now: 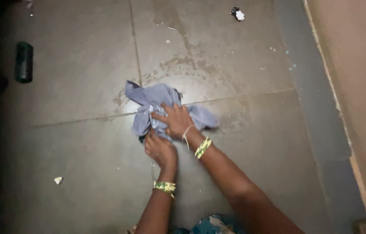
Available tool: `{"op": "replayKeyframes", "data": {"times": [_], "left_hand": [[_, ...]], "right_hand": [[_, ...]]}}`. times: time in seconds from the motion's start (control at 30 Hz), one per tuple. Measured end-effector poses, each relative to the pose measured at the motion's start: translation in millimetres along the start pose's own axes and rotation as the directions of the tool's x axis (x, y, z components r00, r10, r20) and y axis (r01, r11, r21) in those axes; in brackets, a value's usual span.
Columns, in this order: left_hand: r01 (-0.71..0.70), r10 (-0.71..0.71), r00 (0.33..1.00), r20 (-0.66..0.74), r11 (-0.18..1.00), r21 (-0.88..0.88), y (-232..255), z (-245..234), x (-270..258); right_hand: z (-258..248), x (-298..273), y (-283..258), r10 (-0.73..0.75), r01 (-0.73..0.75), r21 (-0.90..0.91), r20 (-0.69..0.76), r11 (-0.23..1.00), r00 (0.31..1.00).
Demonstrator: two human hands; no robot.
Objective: The person wipes a liquid spill on a tiled floor with a cloth, repeatedly scrubbing the wet area and moving the cloth across the tiles.
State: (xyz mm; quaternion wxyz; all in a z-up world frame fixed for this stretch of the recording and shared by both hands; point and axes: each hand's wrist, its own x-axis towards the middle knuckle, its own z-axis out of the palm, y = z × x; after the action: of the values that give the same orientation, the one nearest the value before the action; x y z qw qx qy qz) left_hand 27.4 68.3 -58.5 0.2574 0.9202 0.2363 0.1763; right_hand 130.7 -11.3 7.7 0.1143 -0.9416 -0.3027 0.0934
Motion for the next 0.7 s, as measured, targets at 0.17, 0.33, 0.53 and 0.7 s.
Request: {"op": "replayKeyframes", "data": {"times": [0.17, 0.33, 0.53, 0.7], "left_hand": [[-0.178, 0.196, 0.974, 0.117, 0.972, -0.15, 32.0, 53.3, 73.9], [-0.452, 0.485, 0.821, 0.301, 0.875, -0.174, 94.1, 98.3, 121.2], [-0.53, 0.533, 0.539, 0.652, 0.817, -0.229, 180.2, 124.9, 115.0], [-0.622, 0.727, 0.487, 0.484, 0.678, -0.392, 209.4, 142.6, 43.6]], "right_hand": [[-13.4, 64.2, 74.1, 0.128, -0.128, 0.006, -0.076, 0.992, 0.989], [-32.1, 61.6, 165.4, 0.341, -0.35, -0.007, -0.205, 0.937, 0.917], [-40.6, -4.2, 248.9, 0.535, -0.583, -0.026, -0.365, 0.812, 0.762], [-28.3, -103.1, 251.0, 0.698, -0.752, 0.074, -0.442, 0.655, 0.564]]}}
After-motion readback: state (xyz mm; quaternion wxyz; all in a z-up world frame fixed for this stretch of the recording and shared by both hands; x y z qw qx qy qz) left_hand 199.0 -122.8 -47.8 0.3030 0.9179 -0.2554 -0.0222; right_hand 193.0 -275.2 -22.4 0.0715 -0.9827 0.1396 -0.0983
